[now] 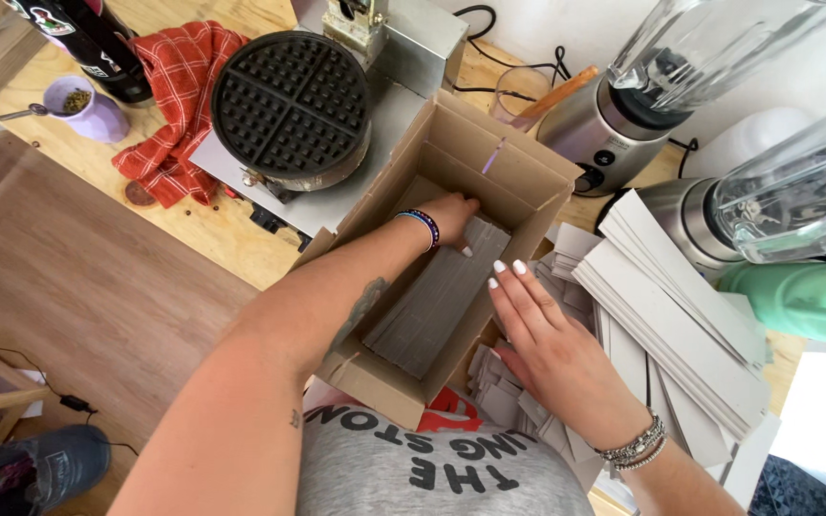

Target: The person organizes a stack of paper strips by picking them up and placing them into a cardboard box.

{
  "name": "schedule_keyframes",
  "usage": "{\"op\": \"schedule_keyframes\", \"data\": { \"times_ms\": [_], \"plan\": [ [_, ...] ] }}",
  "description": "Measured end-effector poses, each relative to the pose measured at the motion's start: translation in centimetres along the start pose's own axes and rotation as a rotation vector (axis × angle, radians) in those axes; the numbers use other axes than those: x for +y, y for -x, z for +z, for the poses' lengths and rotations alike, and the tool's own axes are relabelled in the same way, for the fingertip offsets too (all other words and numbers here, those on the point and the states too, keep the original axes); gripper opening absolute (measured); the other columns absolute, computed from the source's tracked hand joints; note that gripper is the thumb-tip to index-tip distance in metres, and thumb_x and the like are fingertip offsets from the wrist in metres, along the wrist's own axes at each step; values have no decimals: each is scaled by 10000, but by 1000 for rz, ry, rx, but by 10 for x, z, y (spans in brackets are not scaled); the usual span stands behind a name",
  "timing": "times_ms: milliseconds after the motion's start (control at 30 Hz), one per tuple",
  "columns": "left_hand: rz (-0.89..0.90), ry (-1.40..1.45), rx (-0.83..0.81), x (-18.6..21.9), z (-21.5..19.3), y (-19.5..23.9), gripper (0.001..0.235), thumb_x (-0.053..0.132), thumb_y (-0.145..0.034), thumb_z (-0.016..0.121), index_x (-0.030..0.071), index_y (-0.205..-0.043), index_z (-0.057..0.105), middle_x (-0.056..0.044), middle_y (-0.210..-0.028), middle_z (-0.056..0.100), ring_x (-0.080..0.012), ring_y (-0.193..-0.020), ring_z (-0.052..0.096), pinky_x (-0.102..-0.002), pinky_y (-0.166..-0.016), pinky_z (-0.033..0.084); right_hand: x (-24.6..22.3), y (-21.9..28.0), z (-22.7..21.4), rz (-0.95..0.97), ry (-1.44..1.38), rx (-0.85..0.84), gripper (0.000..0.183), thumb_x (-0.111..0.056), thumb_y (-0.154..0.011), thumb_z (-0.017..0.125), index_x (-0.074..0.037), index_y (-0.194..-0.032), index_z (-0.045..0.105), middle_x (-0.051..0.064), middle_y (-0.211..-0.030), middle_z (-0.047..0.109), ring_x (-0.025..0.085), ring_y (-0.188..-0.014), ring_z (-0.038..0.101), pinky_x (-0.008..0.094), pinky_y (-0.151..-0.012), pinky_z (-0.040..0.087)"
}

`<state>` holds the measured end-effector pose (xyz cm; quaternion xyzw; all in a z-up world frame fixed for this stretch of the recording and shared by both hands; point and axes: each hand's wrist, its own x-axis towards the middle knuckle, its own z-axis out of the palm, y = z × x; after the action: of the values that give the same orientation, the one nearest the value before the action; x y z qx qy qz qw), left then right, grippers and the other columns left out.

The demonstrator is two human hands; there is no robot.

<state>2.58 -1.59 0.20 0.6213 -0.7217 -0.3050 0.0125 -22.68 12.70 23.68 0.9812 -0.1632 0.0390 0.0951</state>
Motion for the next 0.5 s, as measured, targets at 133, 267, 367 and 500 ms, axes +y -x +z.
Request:
{"op": "schedule_keyframes", "data": {
  "times_ms": [133,267,367,500],
  "plan": [
    [-126,36,21,11,2,0,825,306,-672,969,75,-1286,468,-227,-1153,680,-423,-1049,686,-513,-817,555,1,-2,-1,17,34,-13,764,-387,-930,621,-7,-1545,374,152,-1668,348,287,-1534,356,332,-1086,464],
    [-120,-30,-9,-9,36,-35,1101,500,-588,986,55,-1423,423,-168,-1244,693,-357,-1080,690,-434,-906,546,-4,2,-13,38,69,13,790,-449,-955,562,-6,-1568,335,215,-1689,269,308,-1534,348,351,-1209,347],
    [-125,-145,-137,29,-17,12,1030,600,-754,813,74,-1523,374,-169,-1394,612,-380,-1217,622,-461,-987,518,-5,20,-23,75,225,30,813,-499,-911,533,-40,-1562,365,196,-1667,338,306,-1540,342,381,-1231,325],
    [-221,-266,-343,57,-55,17,1027,364,-860,704,122,-1655,100,-158,-1614,390,-337,-1411,492,-434,-1084,486,-7,49,-39,37,173,6,731,-460,-907,564,-52,-1498,426,153,-1649,383,303,-1481,408,386,-1157,393]
  ]
}}
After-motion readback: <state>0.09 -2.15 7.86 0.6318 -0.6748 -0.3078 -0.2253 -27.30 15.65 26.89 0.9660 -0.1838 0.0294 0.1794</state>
